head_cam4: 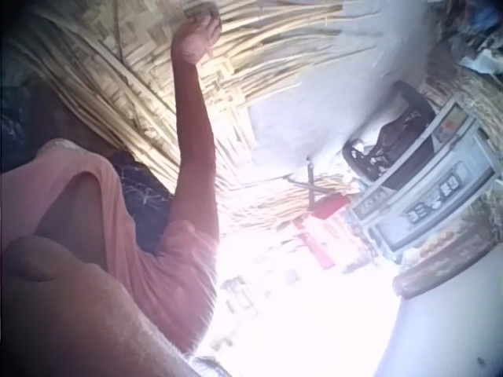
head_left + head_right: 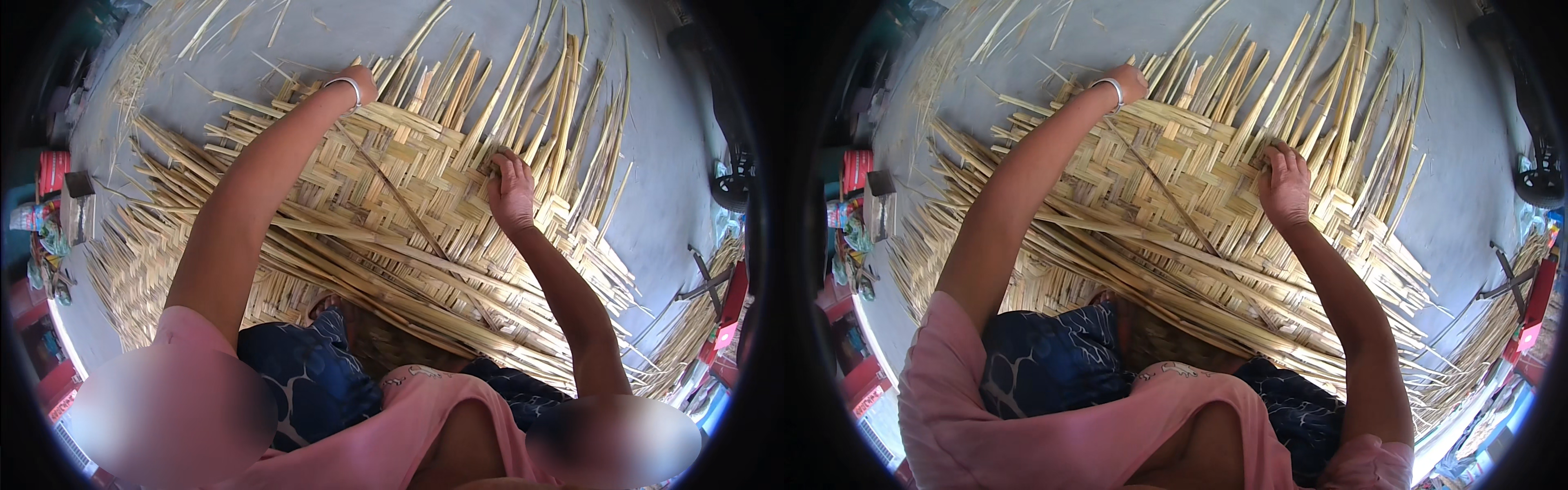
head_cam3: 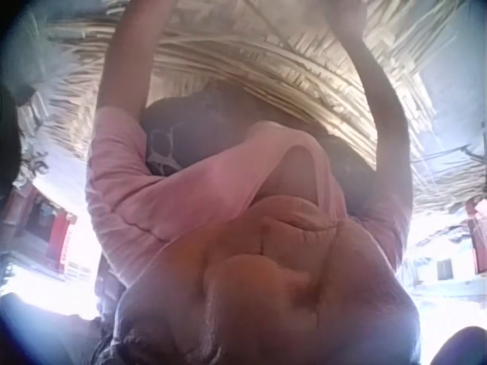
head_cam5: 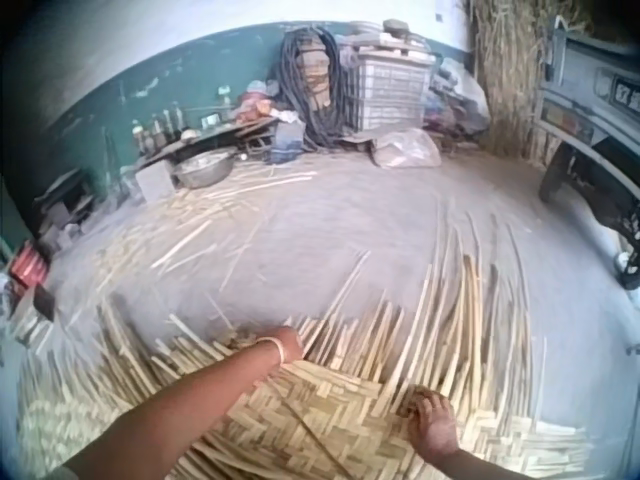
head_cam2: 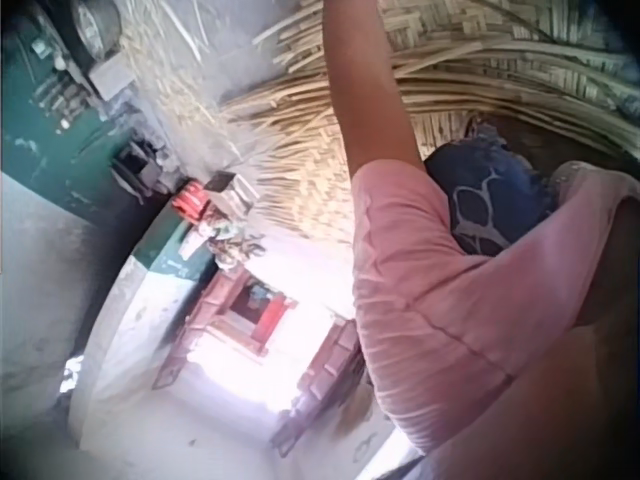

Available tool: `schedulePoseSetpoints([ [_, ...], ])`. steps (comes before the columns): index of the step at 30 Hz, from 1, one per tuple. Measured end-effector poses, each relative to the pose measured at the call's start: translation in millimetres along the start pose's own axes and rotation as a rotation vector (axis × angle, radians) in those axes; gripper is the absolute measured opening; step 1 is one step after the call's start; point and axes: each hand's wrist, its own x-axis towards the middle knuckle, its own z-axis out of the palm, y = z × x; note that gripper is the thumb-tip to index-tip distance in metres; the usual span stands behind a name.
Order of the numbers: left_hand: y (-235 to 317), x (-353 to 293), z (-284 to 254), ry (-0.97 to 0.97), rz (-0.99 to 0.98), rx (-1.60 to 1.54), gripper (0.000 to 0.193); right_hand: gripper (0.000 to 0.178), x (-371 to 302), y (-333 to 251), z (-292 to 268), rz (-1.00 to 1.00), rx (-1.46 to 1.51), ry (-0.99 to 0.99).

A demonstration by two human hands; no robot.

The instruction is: The person weaves a basket by hand, interlacing thin bamboo strips in a consistent pattern. They sit on the floor and manipulate the strips with both hands, gradually expanding the woven structure.

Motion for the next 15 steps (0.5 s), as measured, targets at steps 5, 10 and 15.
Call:
schedulePoseSetpoints([
  [5,-11.4,-9.8,5.3,-0.044,0.049,-0.388,0.025,0.04,39.1,-39.8,-5.1,-0.083,0.09,0.198],
  [10,-9.4,-25.0,5.7,0.017,0.1,-0.537,0.022,0.035,105.8,-88.2,3.6,-0.147,0.395,0.112],
  [15,-10.1,-32.0,7.3,0.006,0.123,-0.63,0.025,0.042,157.2,-106.4,39.9,0.244,0.55,-0.08],
])
